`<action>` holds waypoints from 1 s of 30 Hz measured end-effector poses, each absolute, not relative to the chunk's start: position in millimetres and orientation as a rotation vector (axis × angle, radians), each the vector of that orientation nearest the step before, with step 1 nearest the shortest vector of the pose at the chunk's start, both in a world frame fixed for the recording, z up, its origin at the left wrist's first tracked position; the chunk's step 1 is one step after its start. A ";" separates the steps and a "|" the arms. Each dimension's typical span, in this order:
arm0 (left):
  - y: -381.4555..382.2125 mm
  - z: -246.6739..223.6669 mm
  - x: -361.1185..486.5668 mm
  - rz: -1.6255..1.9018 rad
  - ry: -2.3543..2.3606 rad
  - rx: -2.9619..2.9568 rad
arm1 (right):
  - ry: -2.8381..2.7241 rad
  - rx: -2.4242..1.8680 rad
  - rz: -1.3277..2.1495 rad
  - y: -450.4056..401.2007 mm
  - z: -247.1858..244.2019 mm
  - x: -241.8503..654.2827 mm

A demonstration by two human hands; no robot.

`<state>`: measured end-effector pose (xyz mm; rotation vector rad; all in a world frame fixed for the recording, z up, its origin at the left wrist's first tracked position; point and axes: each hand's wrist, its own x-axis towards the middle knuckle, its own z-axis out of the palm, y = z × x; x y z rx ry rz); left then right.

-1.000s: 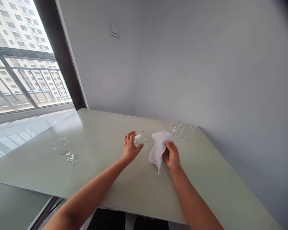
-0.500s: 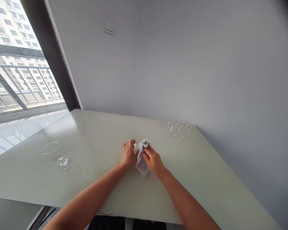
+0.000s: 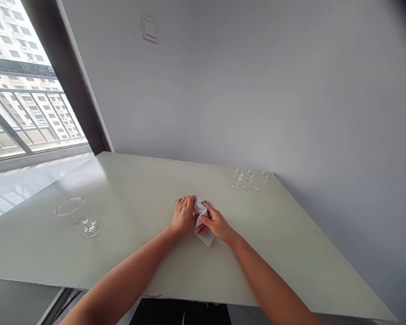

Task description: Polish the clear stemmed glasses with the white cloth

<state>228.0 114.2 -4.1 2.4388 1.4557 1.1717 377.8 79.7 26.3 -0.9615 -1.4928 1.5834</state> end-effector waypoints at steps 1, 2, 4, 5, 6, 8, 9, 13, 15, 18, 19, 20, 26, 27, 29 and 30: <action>114.5 -4.0 228.0 1.151 1.452 2.453 | -1.498 -0.965 1.592 80.0 25.2 377.8; 114.6 -3.8 227.8 1.123 1.447 2.470 | -1.505 -0.972 1.590 80.4 23.5 377.7; 114.2 -1.8 227.3 1.044 1.446 2.505 | -1.495 -0.994 1.587 82.1 19.2 377.3; 113.6 0.3 226.8 1.007 1.447 2.521 | -1.460 -1.006 1.590 83.5 17.0 377.1; 112.8 3.3 226.4 0.981 1.442 2.540 | -1.400 -1.013 1.600 85.3 14.9 377.3; 110.8 11.5 225.4 0.988 1.411 2.593 | -1.198 -0.998 1.641 90.1 12.2 379.3; 109.9 16.1 224.8 1.013 1.389 2.627 | -1.073 -0.971 1.662 92.8 11.7 381.2; 108.4 30.3 222.1 1.059 1.361 2.745 | -0.790 -0.849 1.712 100.5 13.0 391.5; 108.6 32.3 219.7 1.093 1.360 2.795 | -0.822 -0.831 1.716 100.6 14.2 395.0; 109.8 30.1 214.4 1.153 1.364 2.835 | -1.015 -0.863 1.679 97.1 17.9 398.0; 110.5 28.8 212.4 1.138 1.376 2.816 | -1.106 -0.890 1.649 95.5 19.9 399.2; 111.5 27.4 210.4 1.098 1.384 2.777 | -1.198 -0.923 1.618 94.0 22.2 400.8; 114.9 26.2 205.8 0.776 1.331 2.486 | -1.367 -0.994 1.660 94.5 28.5 410.2; 113.6 27.7 206.7 0.804 1.345 2.526 | -1.292 -0.994 1.672 96.3 26.8 410.3; 109.8 31.3 209.0 0.898 1.357 2.678 | -1.101 -0.992 1.680 100.0 22.4 409.5; 107.9 33.0 210.1 0.939 1.351 2.752 | -1.021 -0.986 1.686 101.4 20.5 408.8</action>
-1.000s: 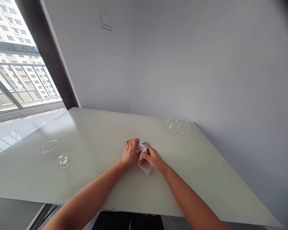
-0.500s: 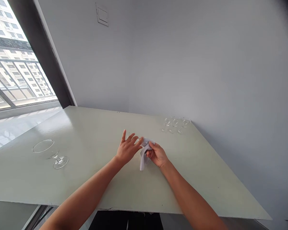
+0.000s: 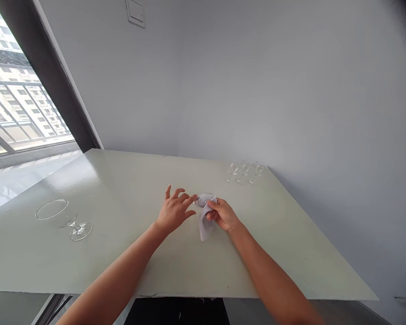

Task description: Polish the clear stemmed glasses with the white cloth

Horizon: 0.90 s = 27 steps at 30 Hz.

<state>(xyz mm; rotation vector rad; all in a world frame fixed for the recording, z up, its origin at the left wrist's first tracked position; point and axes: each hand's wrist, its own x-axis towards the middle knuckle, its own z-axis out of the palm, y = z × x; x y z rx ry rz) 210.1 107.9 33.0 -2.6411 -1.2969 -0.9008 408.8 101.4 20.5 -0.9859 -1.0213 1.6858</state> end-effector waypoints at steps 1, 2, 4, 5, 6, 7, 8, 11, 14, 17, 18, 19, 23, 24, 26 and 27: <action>106.5 34.3 210.8 -0.899 -1.252 -2.610 | -0.976 -0.975 1.698 102.1 19.4 408.2; 105.8 35.3 210.9 -0.904 -1.238 -2.600 | -0.970 -0.961 1.713 102.1 19.4 407.9; 107.1 36.0 209.2 -0.953 -1.318 -2.632 | -1.067 -0.943 1.720 99.4 23.6 408.9; 108.7 35.9 207.3 -0.992 -1.411 -2.681 | -1.152 -0.943 1.698 97.0 27.7 410.5; 110.8 35.6 205.1 -1.022 -1.524 -2.770 | -1.248 -0.947 1.666 94.4 32.7 412.8; 113.0 35.3 202.7 -1.026 -1.636 -2.907 | -1.345 -0.949 1.636 91.8 38.0 415.7; 114.8 34.9 200.6 -0.991 -1.726 -3.088 | -1.437 -0.949 1.617 89.5 43.1 418.9; 115.8 33.5 200.1 -0.741 -1.771 -3.534 | -1.595 -0.954 1.624 88.0 50.5 426.4; 109.7 29.9 209.6 -0.837 -1.696 -3.172 | -1.430 -1.039 1.605 94.6 40.1 423.3; 104.8 25.7 218.3 -0.859 -1.454 -2.700 | -1.124 -1.068 1.634 101.6 23.0 411.3; 104.9 25.0 218.8 -0.831 -1.388 -2.646 | -1.069 -1.051 1.655 102.5 19.3 407.8; 105.9 24.9 218.0 -0.812 -1.356 -2.632 | -1.058 -1.030 1.672 102.4 17.7 405.4; 113.4 29.1 207.3 -0.789 -1.469 -2.888 | -1.339 -0.980 1.658 96.0 30.0 411.6; 114.5 30.4 205.0 -0.752 -1.544 -3.014 | -1.423 -0.970 1.654 94.2 35.0 415.9; 114.8 32.0 203.0 -0.611 -1.663 -3.275 | -1.530 -0.944 1.675 92.4 42.3 423.4; 113.9 32.1 203.4 -0.557 -1.690 -3.351 | -1.541 -0.935 1.692 92.6 43.4 425.4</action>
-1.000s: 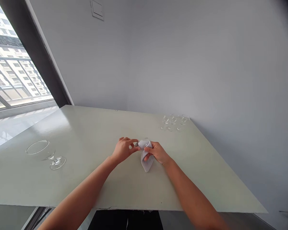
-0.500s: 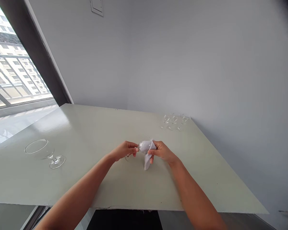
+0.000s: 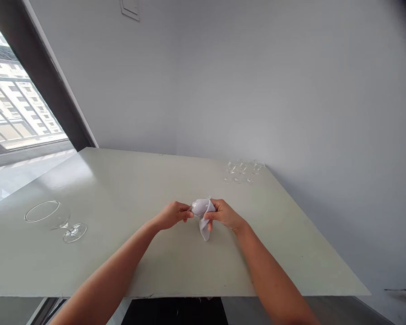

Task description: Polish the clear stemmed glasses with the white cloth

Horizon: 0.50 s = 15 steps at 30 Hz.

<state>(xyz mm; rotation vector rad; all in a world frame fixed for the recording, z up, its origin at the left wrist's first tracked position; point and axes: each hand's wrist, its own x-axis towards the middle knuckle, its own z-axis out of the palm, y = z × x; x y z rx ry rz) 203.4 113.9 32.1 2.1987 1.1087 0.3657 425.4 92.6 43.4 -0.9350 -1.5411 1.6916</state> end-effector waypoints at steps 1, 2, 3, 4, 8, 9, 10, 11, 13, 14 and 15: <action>112.5 31.9 204.7 0.366 1.107 2.198 | -1.517 -0.937 1.700 93.4 42.5 425.7; 110.9 31.3 206.6 0.425 1.144 2.253 | -1.452 -0.951 1.698 94.8 39.6 424.2; 109.3 30.6 208.7 0.529 1.211 2.351 | -1.348 -0.973 1.690 96.5 35.3 421.1; 107.8 29.9 210.8 0.655 1.286 2.468 | -1.224 -0.992 1.686 98.3 30.2 416.8; 107.1 29.0 212.6 0.895 1.363 2.791 | -0.898 -0.969 1.749 99.8 18.1 401.4; 108.2 29.4 211.2 0.891 1.352 2.783 | -0.925 -0.959 1.759 98.2 20.0 400.6; 109.6 29.8 209.3 0.881 1.344 2.730 | -0.993 -0.959 1.749 95.8 24.3 401.5; 111.2 30.0 207.2 0.852 1.331 2.636 | -1.089 -0.968 1.722 93.0 30.2 403.9; 114.0 30.0 203.7 0.712 1.241 2.388 | -1.313 -0.992 1.669 87.4 44.2 411.4; 114.9 29.6 202.8 0.609 1.166 2.270 | -1.409 -0.999 1.655 85.2 50.3 415.5; 115.2 29.0 202.6 0.511 1.094 2.178 | -1.479 -1.001 1.650 84.0 54.5 418.9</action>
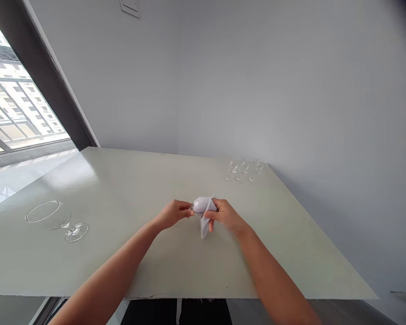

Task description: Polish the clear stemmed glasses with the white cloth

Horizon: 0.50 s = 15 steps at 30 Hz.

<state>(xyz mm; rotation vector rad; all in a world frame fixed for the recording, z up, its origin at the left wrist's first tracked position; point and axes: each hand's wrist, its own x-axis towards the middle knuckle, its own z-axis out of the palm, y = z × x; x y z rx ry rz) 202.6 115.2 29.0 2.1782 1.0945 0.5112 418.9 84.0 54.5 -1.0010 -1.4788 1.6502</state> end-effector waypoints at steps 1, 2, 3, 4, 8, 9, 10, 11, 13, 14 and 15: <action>115.0 28.3 203.3 0.446 1.052 2.126 | -1.513 -1.003 1.652 83.9 56.2 421.2; 114.2 27.6 204.6 0.435 1.056 2.126 | -1.505 -1.011 1.653 84.9 55.3 422.0; 112.9 27.1 206.6 0.485 1.105 2.176 | -1.450 -1.025 1.648 86.9 51.9 421.3; 111.5 26.6 208.7 0.577 1.182 2.266 | -1.356 -1.038 1.642 89.3 46.7 419.0; 108.5 26.5 213.1 0.852 1.380 2.686 | -0.957 -1.034 1.673 95.9 26.2 403.6; 109.4 26.4 212.2 0.830 1.380 2.724 | -0.946 -1.033 1.674 95.0 25.4 400.9; 110.8 26.2 210.5 0.796 1.376 2.717 | -0.989 -1.044 1.660 93.0 26.9 399.7; 112.6 25.7 208.5 0.752 1.362 2.671 | -1.074 -1.066 1.629 90.3 30.6 399.9; 116.1 24.3 204.4 0.620 1.281 2.505 | -1.303 -1.108 1.557 84.5 41.3 404.2; 117.3 23.4 203.2 0.536 1.210 2.415 | -1.406 -1.116 1.538 82.3 46.6 407.4; 118.0 22.5 202.7 0.455 1.138 2.340 | -1.482 -1.116 1.534 81.0 50.6 410.5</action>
